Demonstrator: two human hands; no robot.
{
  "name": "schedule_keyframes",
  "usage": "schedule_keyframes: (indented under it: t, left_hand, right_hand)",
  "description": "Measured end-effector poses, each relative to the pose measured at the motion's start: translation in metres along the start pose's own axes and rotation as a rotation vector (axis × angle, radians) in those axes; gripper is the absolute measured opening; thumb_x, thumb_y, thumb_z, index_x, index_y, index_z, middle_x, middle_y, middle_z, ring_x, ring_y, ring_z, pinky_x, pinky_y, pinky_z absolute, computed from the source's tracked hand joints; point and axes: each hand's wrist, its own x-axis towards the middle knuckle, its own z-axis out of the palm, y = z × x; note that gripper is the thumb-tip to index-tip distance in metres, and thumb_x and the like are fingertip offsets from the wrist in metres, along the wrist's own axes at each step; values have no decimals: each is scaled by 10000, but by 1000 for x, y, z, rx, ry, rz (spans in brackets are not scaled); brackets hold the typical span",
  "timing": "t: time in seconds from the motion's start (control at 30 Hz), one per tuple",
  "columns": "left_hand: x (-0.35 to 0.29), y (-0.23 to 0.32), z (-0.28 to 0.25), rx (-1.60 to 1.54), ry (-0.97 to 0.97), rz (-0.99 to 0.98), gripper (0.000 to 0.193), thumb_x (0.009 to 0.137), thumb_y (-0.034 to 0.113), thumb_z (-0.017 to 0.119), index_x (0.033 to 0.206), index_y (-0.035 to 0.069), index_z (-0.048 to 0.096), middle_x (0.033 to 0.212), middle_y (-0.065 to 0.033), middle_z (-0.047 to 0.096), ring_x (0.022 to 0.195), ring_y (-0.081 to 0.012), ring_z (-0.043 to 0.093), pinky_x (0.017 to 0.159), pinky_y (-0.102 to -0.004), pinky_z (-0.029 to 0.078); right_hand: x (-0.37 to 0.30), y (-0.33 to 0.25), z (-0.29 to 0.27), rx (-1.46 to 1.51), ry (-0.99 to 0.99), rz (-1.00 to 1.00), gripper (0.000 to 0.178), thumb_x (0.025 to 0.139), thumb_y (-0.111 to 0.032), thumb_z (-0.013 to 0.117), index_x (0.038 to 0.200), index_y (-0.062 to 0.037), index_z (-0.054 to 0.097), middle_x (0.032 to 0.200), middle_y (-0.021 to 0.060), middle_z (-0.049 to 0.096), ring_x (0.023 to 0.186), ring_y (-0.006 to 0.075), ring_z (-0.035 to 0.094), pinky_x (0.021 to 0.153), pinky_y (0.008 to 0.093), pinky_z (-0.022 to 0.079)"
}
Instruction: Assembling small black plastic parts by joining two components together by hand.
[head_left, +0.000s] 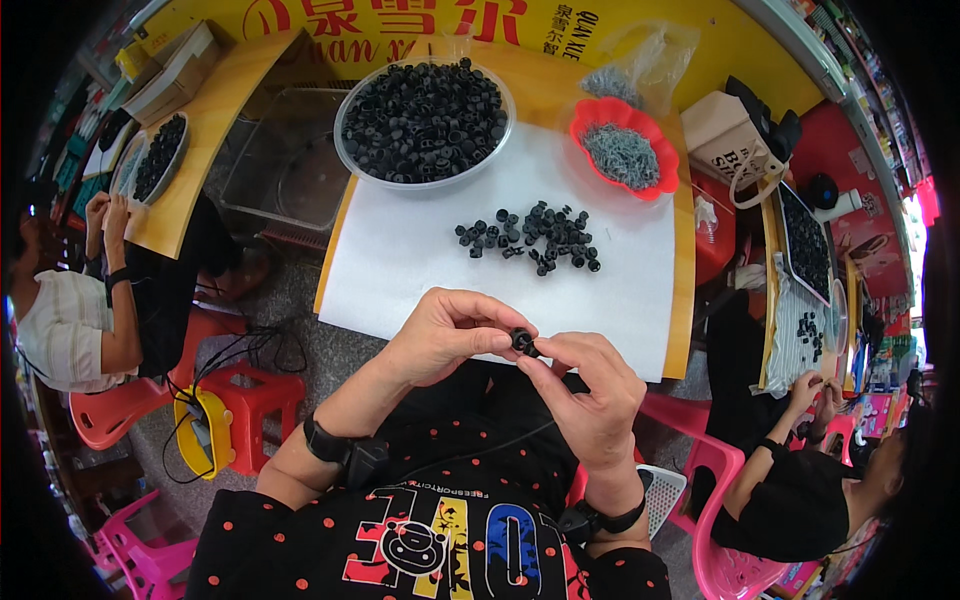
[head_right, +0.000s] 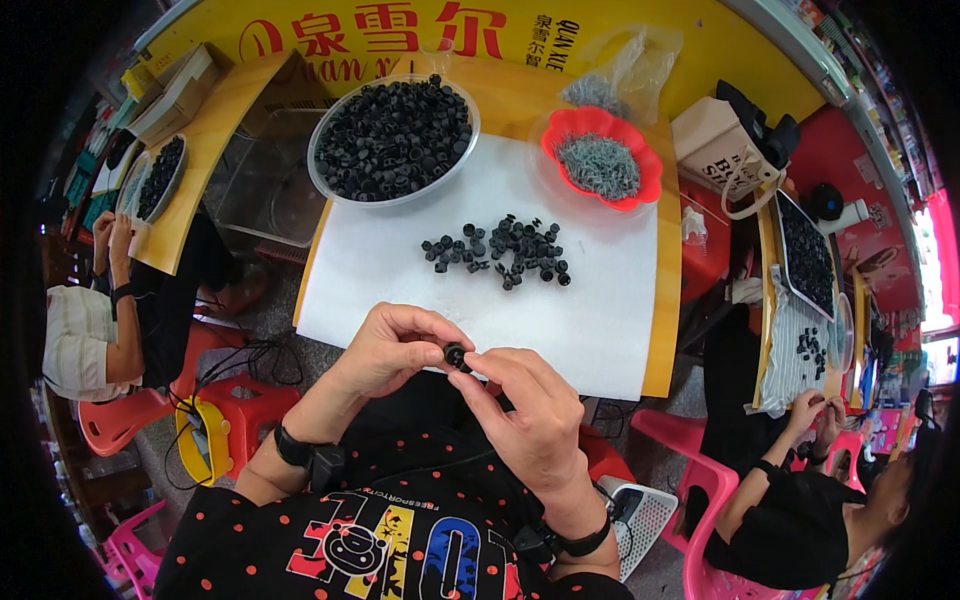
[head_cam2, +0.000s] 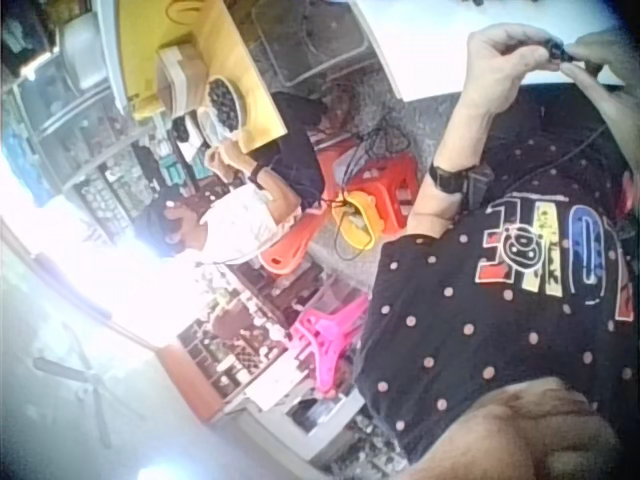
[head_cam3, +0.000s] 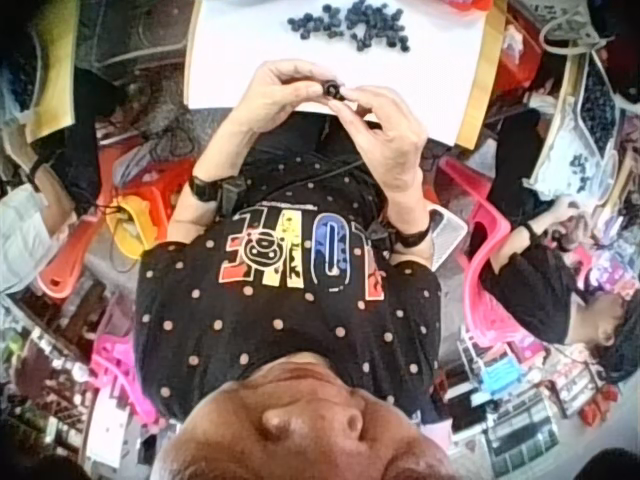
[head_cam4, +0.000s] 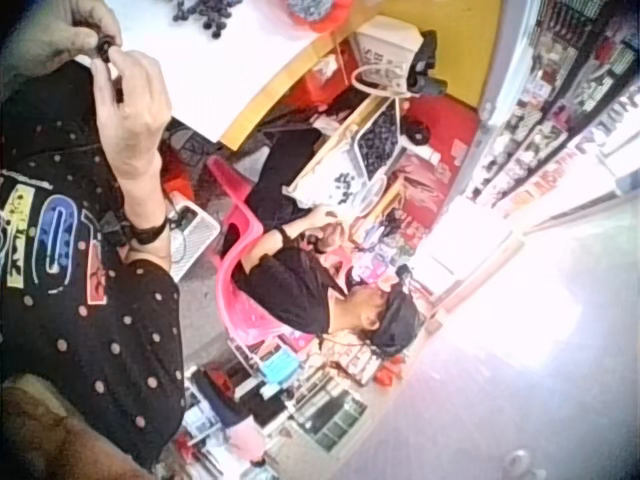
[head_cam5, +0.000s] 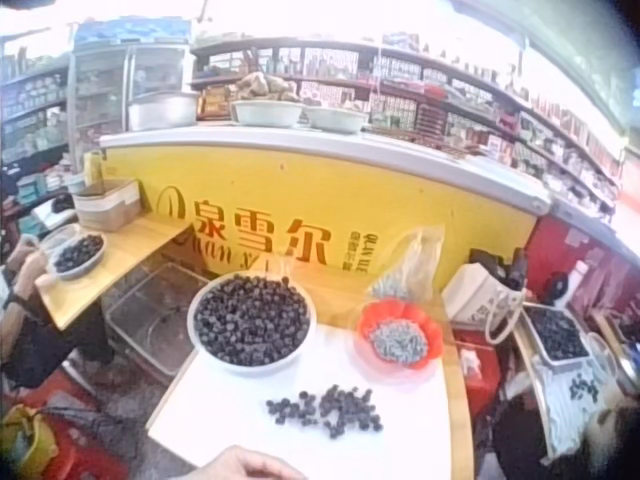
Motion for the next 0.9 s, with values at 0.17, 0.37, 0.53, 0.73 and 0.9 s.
schedule_keyframes:
  t: [0.17,0.37,0.53,0.73,0.9]
  left_hand:
    - [1,2,1,96,19,0,189,842,-31,631,1028,-58,647,1016,-192,663,928,-229,664,842,-338,561]
    - [0,2,3,134,55,-24,200,801,-27,670,999,-55,662,1016,-175,663,936,-205,650,820,-283,548]
    - [-1,3,2,132,68,-58,196,798,-18,681,992,-50,670,1011,-166,664,941,-202,643,826,-290,538]
    - [-2,4,1,180,8,-31,201,780,-18,706,978,-38,681,1003,-154,667,929,-188,638,817,-297,523]
    - [-3,5,-4,160,-48,-92,291,783,-28,696,1070,-15,647,996,-102,677,905,-140,640,825,-266,517]
  right_hand:
    - [0,-1,0,-22,-5,-2,244,703,-11,784,914,-15,662,818,91,662,635,144,645,496,224,521]
    - [-1,1,2,-26,-8,1,241,705,-18,784,913,-19,663,826,88,660,630,138,639,493,226,515]
    - [-1,2,1,5,-23,45,245,701,-22,788,913,-27,665,822,80,655,619,131,625,510,224,503]
    - [-3,0,-2,140,-96,248,260,691,-32,799,906,-32,653,823,52,650,598,90,576,542,214,471]
    - [-1,1,-6,242,-193,401,332,647,-83,837,928,-53,662,818,12,618,601,62,500,544,196,412]
